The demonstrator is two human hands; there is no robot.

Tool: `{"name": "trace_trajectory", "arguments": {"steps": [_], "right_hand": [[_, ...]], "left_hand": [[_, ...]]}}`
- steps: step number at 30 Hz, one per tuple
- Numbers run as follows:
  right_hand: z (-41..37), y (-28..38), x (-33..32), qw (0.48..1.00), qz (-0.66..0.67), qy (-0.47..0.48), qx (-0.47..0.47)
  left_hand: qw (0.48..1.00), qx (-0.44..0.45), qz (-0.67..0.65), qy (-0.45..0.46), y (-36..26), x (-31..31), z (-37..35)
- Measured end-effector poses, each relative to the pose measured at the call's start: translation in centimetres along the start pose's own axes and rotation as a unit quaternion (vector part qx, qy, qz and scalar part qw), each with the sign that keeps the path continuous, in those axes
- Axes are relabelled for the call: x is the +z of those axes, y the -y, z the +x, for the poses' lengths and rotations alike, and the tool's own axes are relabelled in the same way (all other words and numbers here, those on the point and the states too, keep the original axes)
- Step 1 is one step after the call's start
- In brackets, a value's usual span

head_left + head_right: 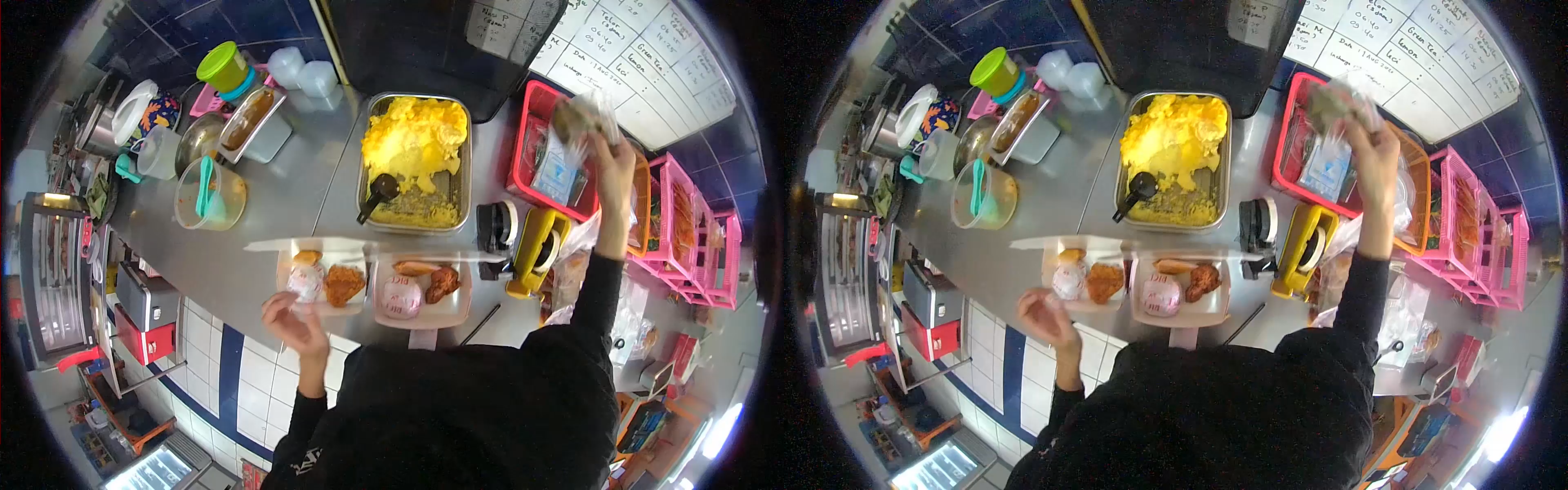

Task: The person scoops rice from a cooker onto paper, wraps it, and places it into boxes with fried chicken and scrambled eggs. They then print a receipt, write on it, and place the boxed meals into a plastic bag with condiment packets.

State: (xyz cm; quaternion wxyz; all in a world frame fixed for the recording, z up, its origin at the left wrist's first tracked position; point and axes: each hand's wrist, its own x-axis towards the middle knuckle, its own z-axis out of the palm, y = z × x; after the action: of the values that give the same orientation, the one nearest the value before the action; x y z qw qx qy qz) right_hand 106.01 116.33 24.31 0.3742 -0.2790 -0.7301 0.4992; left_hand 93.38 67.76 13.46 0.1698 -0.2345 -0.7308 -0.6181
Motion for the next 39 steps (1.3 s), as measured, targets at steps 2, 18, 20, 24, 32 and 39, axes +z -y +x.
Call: {"name": "trace_trajectory", "arguments": {"steps": [2,18,20,24,32,39], "right_hand": [[-6.4,5.7,2.5,0.992,-0.02,0.127,-0.01],[-25.3,3.3,16.3,0.956,-0.188,0.212,-0.079],[-24.3,4.4,16.3,0.942,-0.224,0.242,-0.057],[-18.0,10.1,17.9,0.932,-0.256,0.24,-0.088],[-7.9,-5.2,30.1,0.772,-0.213,0.597,0.049],[-5.9,-5.9,24.2,0.836,-0.234,0.49,0.081]], "left_hand": [[0.992,-0.022,-0.087,0.088,-2.7,1.7,0.0],[0.966,-0.05,0.002,0.252,4.7,-4.9,2.6],[0.978,-0.001,-0.01,0.21,5.5,-4.6,4.5],[0.964,0.052,0.103,0.239,8.0,-3.4,5.2],[0.931,0.185,0.221,0.223,10.8,-2.9,5.7],[0.895,0.095,0.288,0.328,10.7,-2.9,6.0]]}}
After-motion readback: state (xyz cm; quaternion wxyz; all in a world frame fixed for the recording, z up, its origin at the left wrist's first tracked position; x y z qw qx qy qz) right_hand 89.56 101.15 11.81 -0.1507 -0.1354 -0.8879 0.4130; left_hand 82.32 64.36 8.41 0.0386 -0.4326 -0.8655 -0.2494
